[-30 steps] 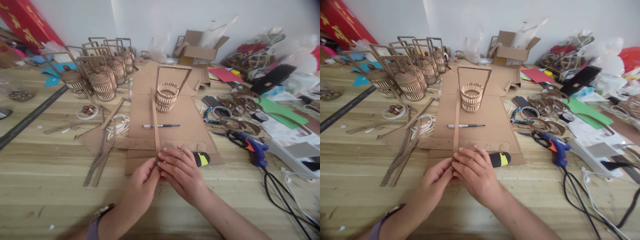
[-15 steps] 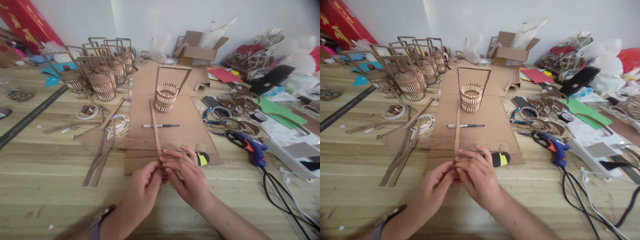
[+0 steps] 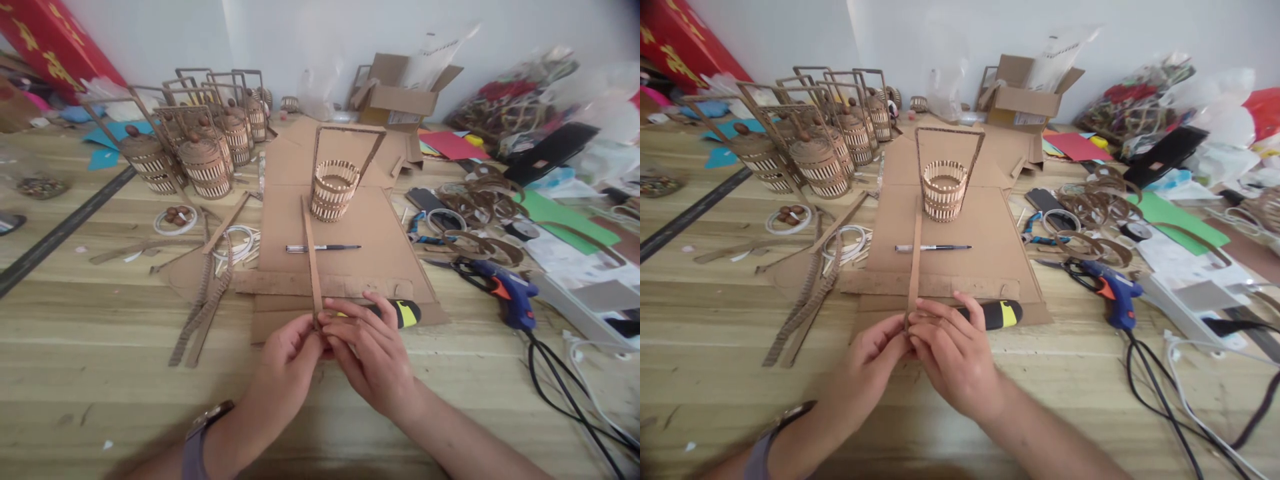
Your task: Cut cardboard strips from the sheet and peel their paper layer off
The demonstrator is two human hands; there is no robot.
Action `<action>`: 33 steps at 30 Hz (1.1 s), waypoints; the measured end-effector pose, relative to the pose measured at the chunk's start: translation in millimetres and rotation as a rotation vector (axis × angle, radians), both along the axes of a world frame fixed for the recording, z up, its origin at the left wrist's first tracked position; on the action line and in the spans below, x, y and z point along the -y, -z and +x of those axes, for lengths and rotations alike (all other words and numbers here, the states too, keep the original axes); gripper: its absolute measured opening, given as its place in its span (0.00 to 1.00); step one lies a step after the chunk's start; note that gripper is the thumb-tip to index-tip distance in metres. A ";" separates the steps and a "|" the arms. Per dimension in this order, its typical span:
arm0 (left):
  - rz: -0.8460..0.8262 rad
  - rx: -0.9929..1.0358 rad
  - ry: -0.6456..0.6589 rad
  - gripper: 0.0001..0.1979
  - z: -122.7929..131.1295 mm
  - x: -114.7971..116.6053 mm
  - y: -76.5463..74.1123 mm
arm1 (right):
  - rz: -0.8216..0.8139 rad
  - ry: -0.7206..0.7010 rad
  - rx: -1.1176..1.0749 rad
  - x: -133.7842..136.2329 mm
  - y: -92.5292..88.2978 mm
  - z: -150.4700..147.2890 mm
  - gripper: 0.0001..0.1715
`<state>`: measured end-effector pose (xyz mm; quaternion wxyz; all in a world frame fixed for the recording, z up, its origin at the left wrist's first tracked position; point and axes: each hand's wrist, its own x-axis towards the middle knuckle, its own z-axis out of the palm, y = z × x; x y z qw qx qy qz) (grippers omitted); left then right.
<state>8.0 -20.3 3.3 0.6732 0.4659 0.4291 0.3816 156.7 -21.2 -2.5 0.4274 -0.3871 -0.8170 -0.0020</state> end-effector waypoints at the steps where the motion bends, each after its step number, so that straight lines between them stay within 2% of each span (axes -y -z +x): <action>1: 0.004 -0.012 -0.010 0.11 0.2 0.4 -0.1 | 0.001 0.002 -0.001 -0.1 0.1 -0.5 0.09; 11: 0.032 -0.007 0.025 0.11 1.1 3.8 1.8 | -0.089 0.043 -0.081 -0.8 0.8 2.3 0.10; 19: 0.059 -0.045 0.020 0.14 -0.8 -1.4 2.2 | -0.031 -0.021 -0.029 -3.4 4.9 7.8 0.08; 26: 0.106 -0.085 0.000 0.14 -2.0 0.7 -1.1 | 0.035 0.000 0.026 -3.7 8.0 3.4 0.12; 33: 0.105 -0.094 -0.022 0.13 -0.9 2.9 -0.2 | -0.064 0.019 -0.067 -2.8 4.5 0.7 0.11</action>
